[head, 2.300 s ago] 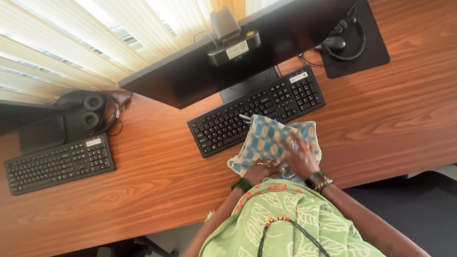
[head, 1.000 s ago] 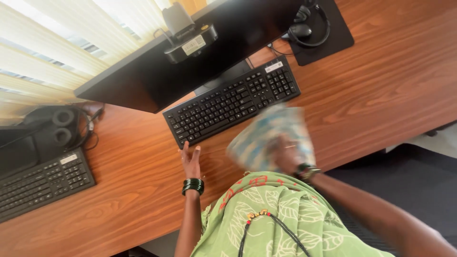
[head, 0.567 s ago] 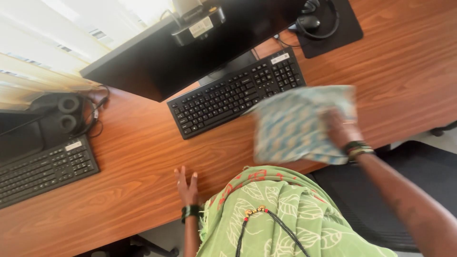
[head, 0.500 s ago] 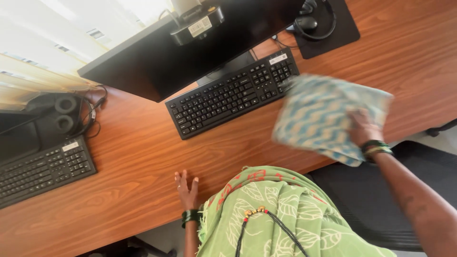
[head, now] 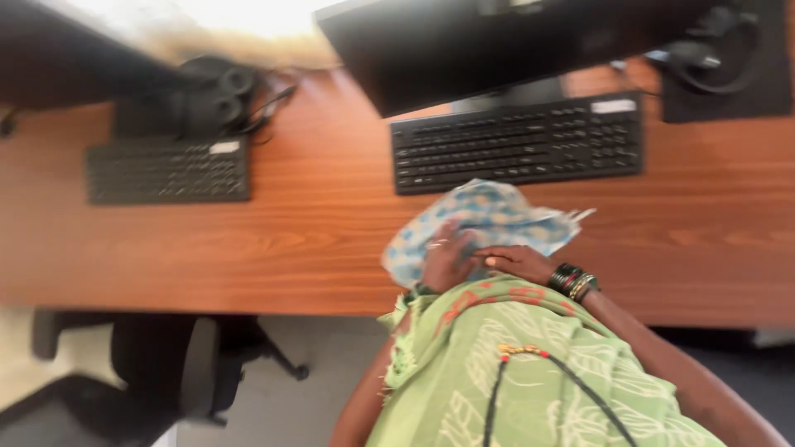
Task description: Cleaning the office desk and computer accessories using a cloth.
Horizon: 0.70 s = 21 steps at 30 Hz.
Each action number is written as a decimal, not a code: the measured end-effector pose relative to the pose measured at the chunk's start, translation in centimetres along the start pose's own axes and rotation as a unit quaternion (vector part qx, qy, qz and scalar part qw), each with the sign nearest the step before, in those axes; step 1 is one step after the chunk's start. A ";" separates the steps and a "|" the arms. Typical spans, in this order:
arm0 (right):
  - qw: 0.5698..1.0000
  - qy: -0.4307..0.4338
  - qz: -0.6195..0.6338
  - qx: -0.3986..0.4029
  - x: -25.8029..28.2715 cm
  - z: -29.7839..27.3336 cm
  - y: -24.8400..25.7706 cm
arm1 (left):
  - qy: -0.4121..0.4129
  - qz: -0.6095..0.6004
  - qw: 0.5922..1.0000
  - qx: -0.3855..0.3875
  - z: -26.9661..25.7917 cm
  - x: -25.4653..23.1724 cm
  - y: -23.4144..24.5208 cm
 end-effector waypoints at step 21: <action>0.930 -0.173 0.046 -0.320 -5.8 -11.1 13.1 | 0.565 0.235 0.789 -0.052 -1.0 28.0 21.6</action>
Point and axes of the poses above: each hand's wrist, its own z-axis towards the middle knuckle, its own y-axis out of the back of the hand, x = y × z, the point moved 5 cm from there along z, towards the middle knuckle, and after that the axes turned 8 degrees about -x, right-handed, at the moved point
